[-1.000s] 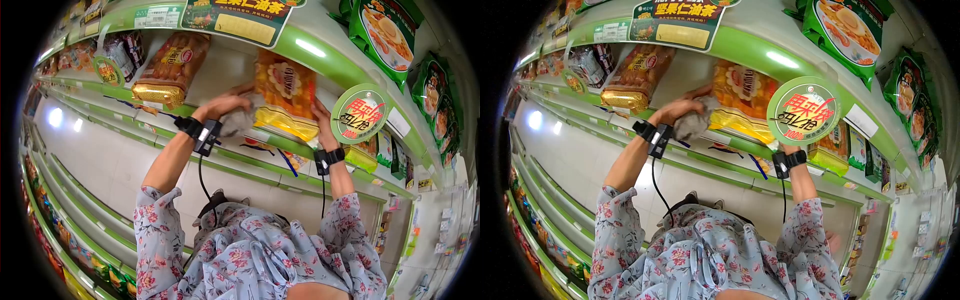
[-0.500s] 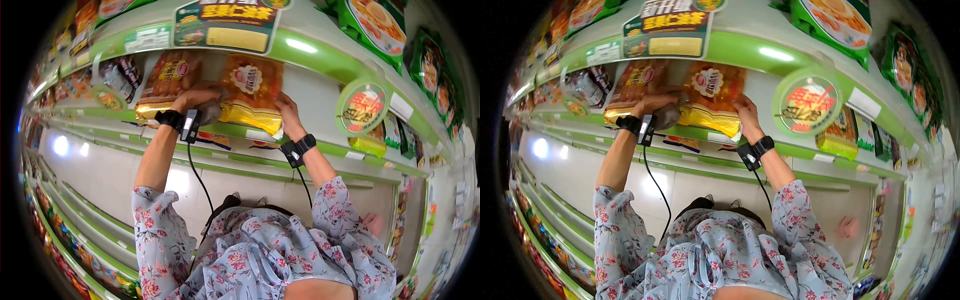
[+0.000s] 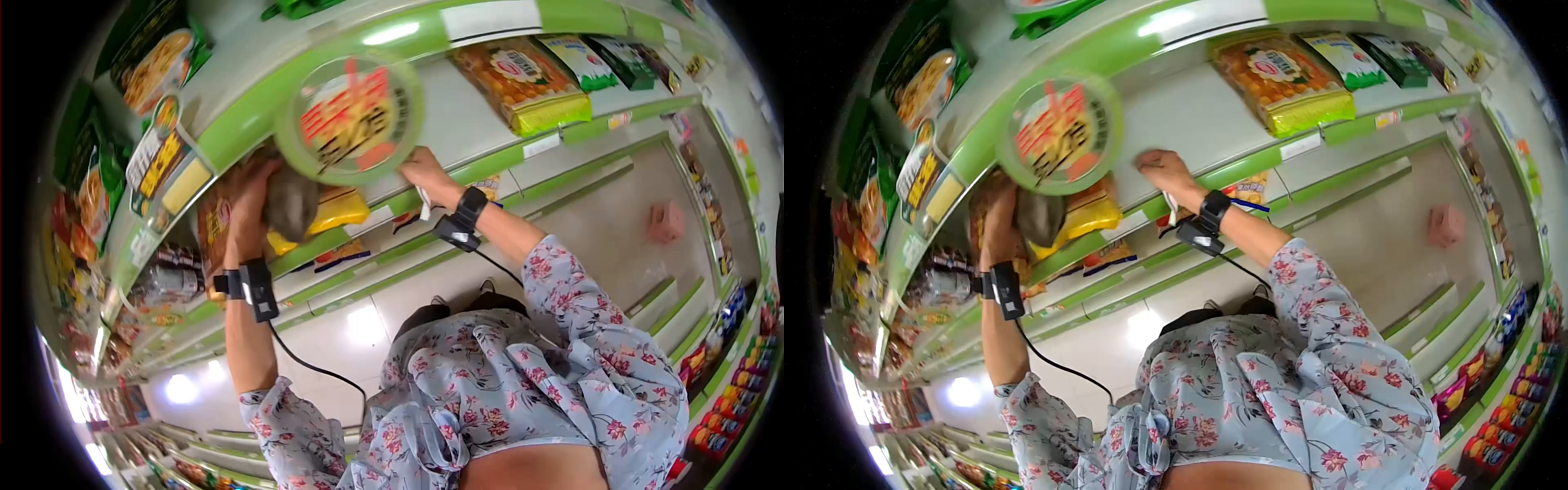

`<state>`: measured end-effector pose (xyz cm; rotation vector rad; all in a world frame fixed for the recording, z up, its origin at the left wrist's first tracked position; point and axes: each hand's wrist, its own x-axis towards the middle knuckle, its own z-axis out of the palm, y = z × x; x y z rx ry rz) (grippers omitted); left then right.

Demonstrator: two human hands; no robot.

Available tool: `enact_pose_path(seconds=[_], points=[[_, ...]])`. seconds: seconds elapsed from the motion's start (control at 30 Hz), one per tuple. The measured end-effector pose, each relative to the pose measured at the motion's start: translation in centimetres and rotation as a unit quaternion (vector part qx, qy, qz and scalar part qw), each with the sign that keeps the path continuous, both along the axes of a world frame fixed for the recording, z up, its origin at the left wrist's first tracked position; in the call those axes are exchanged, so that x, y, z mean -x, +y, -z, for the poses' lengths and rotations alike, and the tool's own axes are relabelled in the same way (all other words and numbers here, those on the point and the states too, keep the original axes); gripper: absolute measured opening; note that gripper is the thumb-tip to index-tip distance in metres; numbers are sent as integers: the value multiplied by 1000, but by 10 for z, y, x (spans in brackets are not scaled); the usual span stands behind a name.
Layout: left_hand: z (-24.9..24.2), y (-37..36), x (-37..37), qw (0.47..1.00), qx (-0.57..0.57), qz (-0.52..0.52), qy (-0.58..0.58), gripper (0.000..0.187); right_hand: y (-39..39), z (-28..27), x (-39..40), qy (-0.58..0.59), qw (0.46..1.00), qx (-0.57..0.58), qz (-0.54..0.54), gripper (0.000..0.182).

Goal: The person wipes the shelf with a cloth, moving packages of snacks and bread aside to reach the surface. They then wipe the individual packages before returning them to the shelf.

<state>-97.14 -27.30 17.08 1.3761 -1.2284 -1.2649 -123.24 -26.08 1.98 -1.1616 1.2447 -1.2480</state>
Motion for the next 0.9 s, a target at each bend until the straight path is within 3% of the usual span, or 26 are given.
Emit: enact_pose_path(seconds=[0.03,0.1,0.17,0.2,0.27,0.3,0.4,0.5,0.53,0.6,0.67,0.77,0.83,0.9], points=[[9,-6,13,996,-17,31,85,42,1,0,20,19,999,-6,25,28],[47,-5,38,962,95,122,225,51,-3,0,61,25,997,-24,69,26],[51,-13,69,980,137,132,-55,52,-15,8,70,-1,993,-52,104,25],[48,-16,90,959,157,134,-196,52,-17,11,76,7,992,-34,120,24],[92,-23,116,868,213,135,-427,55,-21,12,92,24,988,1,154,22],[144,-28,116,810,244,135,-516,58,-22,15,97,31,985,15,169,21],[181,-19,105,717,189,246,-625,73,-18,23,98,128,979,40,152,16],[219,-55,47,703,255,336,-572,76,-11,26,84,184,964,123,147,10],[211,-56,46,705,134,285,-635,77,-10,24,81,207,957,135,151,9],[238,-88,27,674,85,224,-699,79,-11,25,77,249,934,184,179,4],[192,-85,76,755,-21,92,-648,80,-9,21,73,266,935,154,178,5],[213,-127,82,782,50,80,-617,78,-5,20,67,283,937,117,170,8],[218,-164,97,699,120,123,-694,75,-8,24,66,275,940,117,167,9],[191,-183,137,743,33,122,-657,75,-10,24,65,284,937,105,171,10]])
